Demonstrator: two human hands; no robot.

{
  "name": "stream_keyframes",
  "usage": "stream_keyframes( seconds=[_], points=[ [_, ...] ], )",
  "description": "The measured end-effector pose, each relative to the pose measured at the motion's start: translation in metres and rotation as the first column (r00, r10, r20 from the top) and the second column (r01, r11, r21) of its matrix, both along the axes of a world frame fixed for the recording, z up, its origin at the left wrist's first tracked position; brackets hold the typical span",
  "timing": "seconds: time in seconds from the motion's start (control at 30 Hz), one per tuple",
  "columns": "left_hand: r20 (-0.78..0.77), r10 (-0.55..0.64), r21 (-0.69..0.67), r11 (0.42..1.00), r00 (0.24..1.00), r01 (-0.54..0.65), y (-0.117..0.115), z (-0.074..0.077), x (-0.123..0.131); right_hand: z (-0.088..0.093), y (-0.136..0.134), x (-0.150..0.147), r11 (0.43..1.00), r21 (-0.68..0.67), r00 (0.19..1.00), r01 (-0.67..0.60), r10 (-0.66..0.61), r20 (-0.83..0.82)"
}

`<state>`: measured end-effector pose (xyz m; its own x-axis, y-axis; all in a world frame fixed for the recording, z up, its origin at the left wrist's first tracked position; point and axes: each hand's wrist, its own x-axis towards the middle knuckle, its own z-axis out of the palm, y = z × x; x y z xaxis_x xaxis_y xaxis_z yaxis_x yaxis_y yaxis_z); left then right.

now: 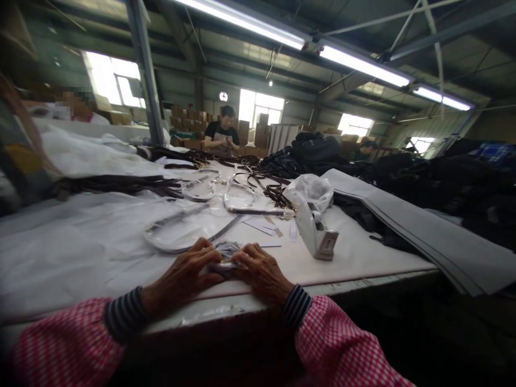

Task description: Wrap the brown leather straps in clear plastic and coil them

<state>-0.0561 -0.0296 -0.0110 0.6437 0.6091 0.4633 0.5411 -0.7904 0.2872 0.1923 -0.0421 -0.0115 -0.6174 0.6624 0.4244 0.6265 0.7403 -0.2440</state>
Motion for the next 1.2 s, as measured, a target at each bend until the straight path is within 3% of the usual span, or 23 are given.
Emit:
stream_keyframes(
  seconds=[0.23,0.4,0.53,0.8,0.97,1.07,1.2],
  points=[
    [0.089,0.083,-0.047,0.996,0.993,-0.079,0.0024,-0.0068,0.0012,-0.0047,-0.0007,-0.0002,0.999,0.049,1.000,-0.003,0.003,-0.006],
    [0.088,0.070,-0.040,0.997,0.994,-0.067,0.0023,-0.0036,0.0032,-0.0067,0.0009,0.0010,0.993,0.113,0.998,-0.043,0.039,0.041],
    [0.055,0.055,0.002,0.998,0.997,-0.055,0.0017,-0.0035,0.0026,-0.0053,-0.0005,0.0011,0.996,0.083,1.000,-0.012,0.010,0.027],
    [0.029,0.006,0.171,0.985,1.000,-0.011,0.0004,-0.0046,0.0012,-0.0016,0.0009,-0.0016,1.000,-0.014,1.000,0.010,-0.010,0.001],
    [-0.066,-0.038,0.344,0.937,0.997,0.058,-0.0007,-0.0067,0.0023,-0.0001,0.0045,-0.0021,1.000,-0.002,0.999,-0.023,0.023,0.024],
    [-0.099,-0.052,0.237,0.969,0.994,0.074,-0.0002,-0.0071,0.0040,-0.0010,0.0049,-0.0021,1.000,0.004,0.999,-0.022,0.022,0.036],
    [-0.092,0.007,0.098,0.995,0.996,0.002,0.0009,-0.0014,0.0065,-0.0031,0.0045,-0.0022,1.000,0.000,1.000,-0.001,0.001,0.000]
  ],
)
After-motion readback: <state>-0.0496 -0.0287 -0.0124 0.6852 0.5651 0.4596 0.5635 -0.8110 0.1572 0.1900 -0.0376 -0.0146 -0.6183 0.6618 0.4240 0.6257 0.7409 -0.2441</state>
